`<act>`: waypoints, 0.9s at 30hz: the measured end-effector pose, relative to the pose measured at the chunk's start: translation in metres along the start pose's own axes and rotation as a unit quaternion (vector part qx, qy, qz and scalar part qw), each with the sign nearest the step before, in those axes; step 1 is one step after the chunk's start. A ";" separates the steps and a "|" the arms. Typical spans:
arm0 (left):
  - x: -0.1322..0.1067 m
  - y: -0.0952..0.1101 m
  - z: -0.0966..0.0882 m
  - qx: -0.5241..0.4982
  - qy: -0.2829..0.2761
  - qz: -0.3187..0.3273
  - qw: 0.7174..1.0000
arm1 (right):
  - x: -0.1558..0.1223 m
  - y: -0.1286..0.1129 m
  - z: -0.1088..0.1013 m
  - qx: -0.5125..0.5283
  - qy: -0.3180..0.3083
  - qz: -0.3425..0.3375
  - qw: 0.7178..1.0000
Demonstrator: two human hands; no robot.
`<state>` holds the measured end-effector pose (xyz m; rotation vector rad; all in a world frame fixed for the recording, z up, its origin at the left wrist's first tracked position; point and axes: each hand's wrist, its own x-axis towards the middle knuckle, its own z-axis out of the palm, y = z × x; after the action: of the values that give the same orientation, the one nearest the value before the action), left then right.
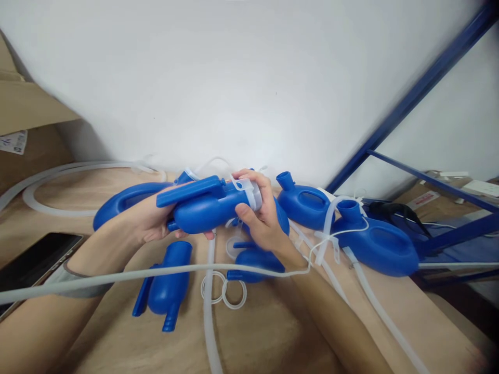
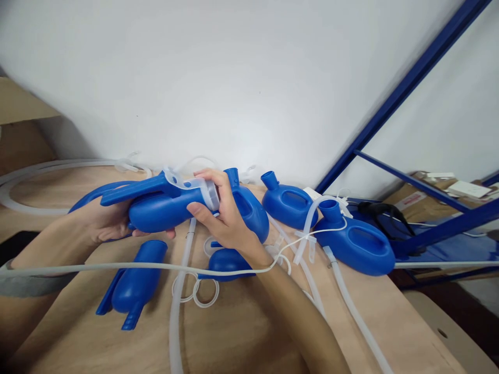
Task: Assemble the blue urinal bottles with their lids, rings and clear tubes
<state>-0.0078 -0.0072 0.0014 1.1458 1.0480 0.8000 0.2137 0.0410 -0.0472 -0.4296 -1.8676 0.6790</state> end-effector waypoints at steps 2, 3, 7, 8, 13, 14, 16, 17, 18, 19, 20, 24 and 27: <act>-0.002 0.005 0.005 -0.015 0.001 0.001 1.000 | 0.001 0.004 -0.002 -0.004 0.020 0.021 1.000; -0.003 0.008 0.006 -0.013 0.004 0.017 1.000 | 0.002 0.007 -0.002 0.001 0.037 0.037 0.999; -0.003 0.009 0.006 0.074 0.031 0.150 0.985 | 0.008 0.016 0.002 0.046 0.104 0.101 0.988; -0.002 0.007 0.005 0.124 0.054 0.187 0.973 | 0.008 0.016 0.004 0.051 0.102 0.114 0.987; 0.003 -0.007 0.004 0.288 0.151 0.287 0.901 | 0.006 0.003 0.008 0.072 0.055 0.109 0.990; 0.002 -0.007 0.004 0.289 0.153 0.291 0.899 | 0.006 -0.002 0.007 0.077 0.050 0.096 0.991; 0.000 -0.007 0.006 0.288 0.157 0.292 0.899 | 0.005 -0.010 0.005 0.073 0.041 0.078 0.993; -0.002 -0.005 0.006 0.292 0.163 0.292 0.896 | 0.004 -0.013 0.004 0.062 0.040 0.075 0.994; -0.004 -0.004 0.006 0.301 0.168 0.293 0.892 | 0.004 -0.016 0.004 0.049 0.042 0.073 0.995; -0.005 -0.002 0.005 0.310 0.170 0.297 0.887 | 0.004 -0.019 0.003 0.035 0.044 0.075 0.996; -0.007 -0.001 0.005 0.319 0.172 0.303 0.881 | 0.003 -0.020 0.003 0.024 0.043 0.077 0.996; -0.010 0.002 0.003 0.338 0.174 0.317 0.869 | 0.002 -0.023 0.003 0.017 0.042 0.086 0.995; -0.008 0.001 0.002 0.346 0.170 0.313 0.868 | 0.004 -0.024 0.001 0.032 0.031 0.089 0.995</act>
<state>-0.0082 -0.0149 0.0038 2.0827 1.3247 1.2110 0.2116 0.0245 -0.0293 -0.5737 -1.7572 0.8339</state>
